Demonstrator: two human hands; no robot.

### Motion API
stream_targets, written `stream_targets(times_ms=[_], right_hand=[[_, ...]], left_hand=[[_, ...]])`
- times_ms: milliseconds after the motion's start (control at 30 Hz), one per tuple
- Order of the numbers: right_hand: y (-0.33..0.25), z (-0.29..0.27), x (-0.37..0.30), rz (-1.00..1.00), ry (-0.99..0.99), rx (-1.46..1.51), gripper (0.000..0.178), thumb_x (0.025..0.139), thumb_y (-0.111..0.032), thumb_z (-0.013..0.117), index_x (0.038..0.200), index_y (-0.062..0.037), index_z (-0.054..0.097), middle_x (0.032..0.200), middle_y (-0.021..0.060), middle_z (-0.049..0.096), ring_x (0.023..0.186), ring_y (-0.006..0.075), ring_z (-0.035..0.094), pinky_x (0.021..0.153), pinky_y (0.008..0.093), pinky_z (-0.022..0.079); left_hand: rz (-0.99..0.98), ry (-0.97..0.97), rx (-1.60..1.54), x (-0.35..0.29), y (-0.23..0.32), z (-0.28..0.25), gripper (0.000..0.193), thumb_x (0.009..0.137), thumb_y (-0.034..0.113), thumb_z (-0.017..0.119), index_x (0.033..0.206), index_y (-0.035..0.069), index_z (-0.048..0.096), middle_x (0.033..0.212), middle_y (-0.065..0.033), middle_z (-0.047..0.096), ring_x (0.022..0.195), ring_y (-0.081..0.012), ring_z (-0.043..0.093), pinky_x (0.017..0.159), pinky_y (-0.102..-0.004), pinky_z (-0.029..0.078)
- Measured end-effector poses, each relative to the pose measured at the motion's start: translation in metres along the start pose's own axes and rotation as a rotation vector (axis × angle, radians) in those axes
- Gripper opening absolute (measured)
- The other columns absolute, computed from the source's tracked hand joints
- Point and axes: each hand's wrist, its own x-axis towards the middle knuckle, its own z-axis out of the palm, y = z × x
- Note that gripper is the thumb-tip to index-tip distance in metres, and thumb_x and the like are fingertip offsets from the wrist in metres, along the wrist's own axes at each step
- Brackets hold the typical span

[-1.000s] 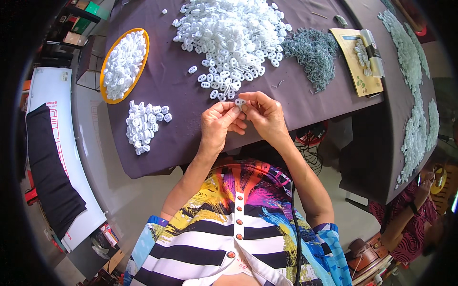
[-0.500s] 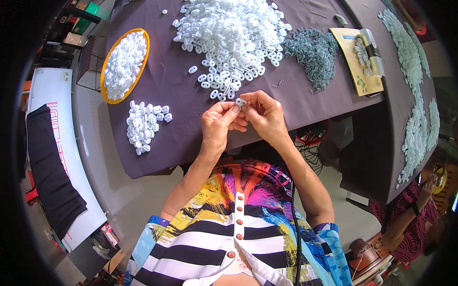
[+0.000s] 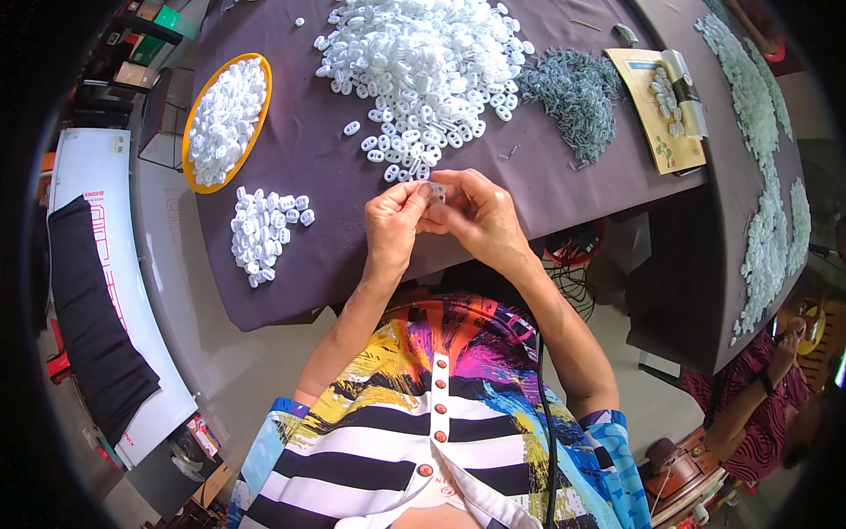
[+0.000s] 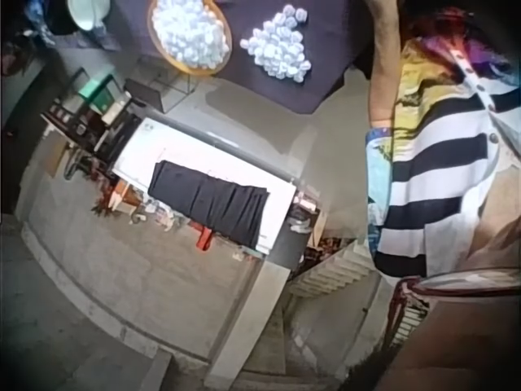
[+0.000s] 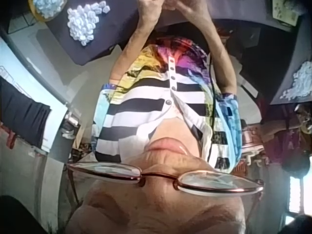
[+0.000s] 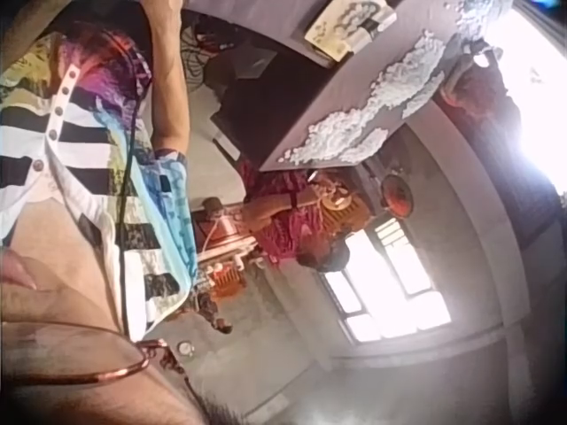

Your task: The person assembles plastic cord stoppers by inserting inner plastic pieces into the outer shells by hand.

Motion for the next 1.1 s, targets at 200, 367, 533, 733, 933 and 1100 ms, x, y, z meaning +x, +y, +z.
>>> stream_targets(times_ms=[200,367,533,733,933,1100], right_hand=[[-0.010,0.001,0.002,-0.126,0.019,-0.270,0.032,0.069,0.003,0.068,0.100,-0.0015,0.059,0.074,0.0043,0.051,0.057,0.0114,0.051,0.054,0.0254,0.045],[-0.003,-0.005,0.003,-0.216,-0.012,-0.394,0.030,0.071,0.000,0.066,0.099,-0.0011,0.059,0.075,0.0079,0.053,0.059,0.0174,0.055,0.054,0.0283,0.045],[0.000,-0.010,0.002,-0.280,-0.063,-0.432,0.028,0.073,-0.002,0.063,0.100,-0.0015,0.058,0.078,0.0107,0.054,0.065,0.0254,0.058,0.057,0.0324,0.047],[0.003,-0.012,0.003,-0.314,-0.105,-0.444,0.030,0.074,-0.002,0.062,0.104,-0.0018,0.056,0.079,0.0103,0.054,0.067,0.0256,0.058,0.058,0.0324,0.046],[0.004,-0.012,0.001,-0.321,-0.108,-0.445,0.030,0.076,-0.002,0.060,0.105,-0.0026,0.055,0.080,0.0112,0.053,0.068,0.0287,0.057,0.059,0.0350,0.047],[0.000,-0.013,0.002,-0.317,-0.129,-0.433,0.030,0.076,-0.002,0.060,0.105,-0.0021,0.056,0.080,0.0111,0.054,0.067,0.0276,0.057,0.058,0.0342,0.047]], left_hand=[[0.010,0.021,0.051,-0.001,0.003,0.006,0.018,0.090,0.010,0.053,0.092,-0.005,0.063,0.074,-0.0054,0.063,0.058,-0.0099,0.061,0.048,-0.0224,0.053],[-0.033,-0.027,0.115,-0.002,0.011,0.007,0.018,0.090,0.011,0.052,0.091,-0.003,0.063,0.074,-0.0061,0.064,0.061,-0.0120,0.063,0.051,-0.0232,0.054],[-0.093,-0.088,0.131,0.000,0.013,0.001,0.019,0.091,0.011,0.050,0.091,-0.003,0.062,0.075,-0.0075,0.064,0.062,-0.0131,0.064,0.050,-0.0232,0.054],[-0.142,-0.152,0.124,0.002,0.016,-0.004,0.020,0.091,0.012,0.050,0.093,-0.004,0.062,0.076,-0.0082,0.065,0.064,-0.0145,0.065,0.051,-0.0238,0.054],[-0.144,-0.158,0.119,0.002,0.016,-0.005,0.020,0.091,0.013,0.050,0.094,-0.004,0.062,0.076,-0.0090,0.065,0.063,-0.0152,0.065,0.053,-0.0242,0.054],[-0.133,-0.168,0.104,0.000,0.016,-0.007,0.020,0.091,0.013,0.051,0.091,-0.004,0.063,0.075,-0.0098,0.065,0.062,-0.0155,0.065,0.054,-0.0253,0.055]])
